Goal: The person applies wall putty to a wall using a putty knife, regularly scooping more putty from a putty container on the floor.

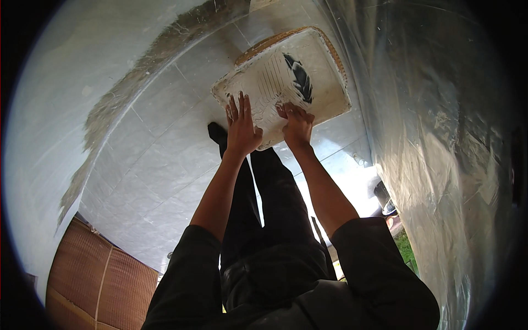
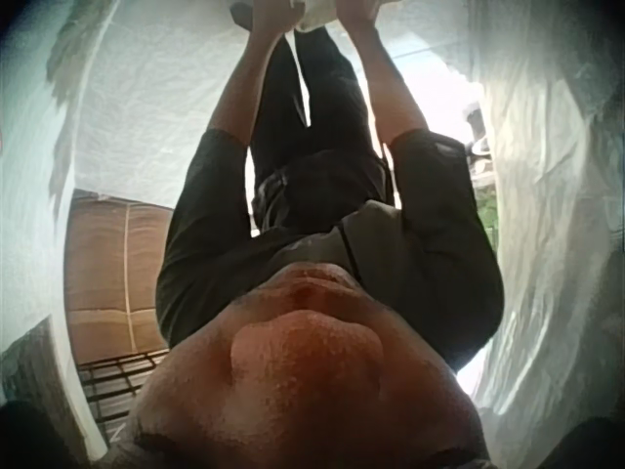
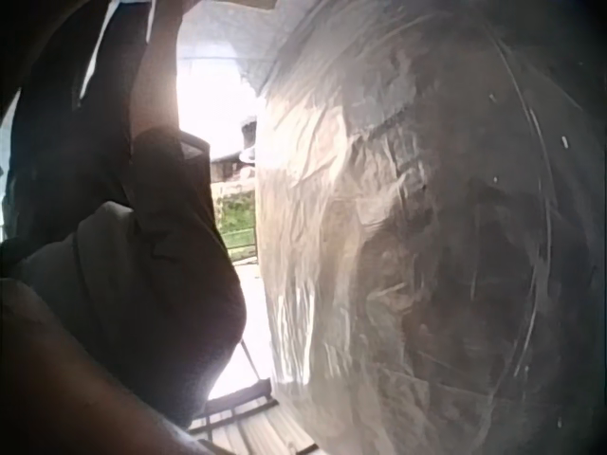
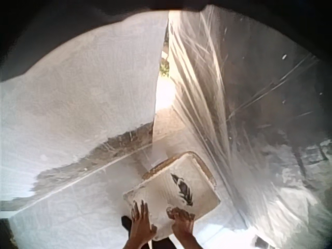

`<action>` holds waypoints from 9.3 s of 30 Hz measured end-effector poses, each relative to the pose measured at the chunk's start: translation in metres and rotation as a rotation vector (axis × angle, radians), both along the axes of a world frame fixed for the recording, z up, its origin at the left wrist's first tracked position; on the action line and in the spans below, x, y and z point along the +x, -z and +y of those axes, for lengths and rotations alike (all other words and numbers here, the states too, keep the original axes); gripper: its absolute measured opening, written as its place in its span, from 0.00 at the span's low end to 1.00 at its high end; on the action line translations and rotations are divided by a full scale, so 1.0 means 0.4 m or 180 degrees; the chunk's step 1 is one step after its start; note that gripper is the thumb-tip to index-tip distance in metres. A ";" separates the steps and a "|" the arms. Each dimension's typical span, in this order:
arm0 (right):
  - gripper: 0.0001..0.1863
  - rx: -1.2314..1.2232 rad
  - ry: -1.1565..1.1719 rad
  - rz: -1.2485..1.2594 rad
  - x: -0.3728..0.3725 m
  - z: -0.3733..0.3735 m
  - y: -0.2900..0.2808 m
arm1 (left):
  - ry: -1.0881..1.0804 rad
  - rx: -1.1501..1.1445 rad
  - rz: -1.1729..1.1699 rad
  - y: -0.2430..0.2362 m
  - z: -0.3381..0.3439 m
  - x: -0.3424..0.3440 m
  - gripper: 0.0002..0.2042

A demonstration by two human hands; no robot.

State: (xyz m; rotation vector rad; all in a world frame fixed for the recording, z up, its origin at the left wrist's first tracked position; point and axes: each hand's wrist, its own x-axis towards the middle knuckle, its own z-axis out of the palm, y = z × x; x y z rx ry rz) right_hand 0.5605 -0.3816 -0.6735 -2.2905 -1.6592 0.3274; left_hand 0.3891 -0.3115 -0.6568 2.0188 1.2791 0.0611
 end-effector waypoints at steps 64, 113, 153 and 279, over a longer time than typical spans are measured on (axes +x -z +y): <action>0.23 -0.0150 0.1396 0.4871 0.053 0.108 -0.238 | -0.0600 0.0879 -0.0395 -0.382 0.099 -0.108 0.51; 0.26 0.5467 -0.1919 -0.1055 -0.772 1.032 -2.121 | -0.0584 0.5911 -0.0314 -1.742 0.886 -0.828 0.35; 0.35 0.5192 -0.1941 -0.1452 -0.739 0.984 -1.997 | -0.1082 0.5948 -0.0164 -1.687 0.893 -0.898 0.32; 0.21 -0.0399 0.0510 0.0749 0.265 0.190 -0.042 | 0.0072 0.0123 -0.0150 0.080 -0.031 0.126 0.40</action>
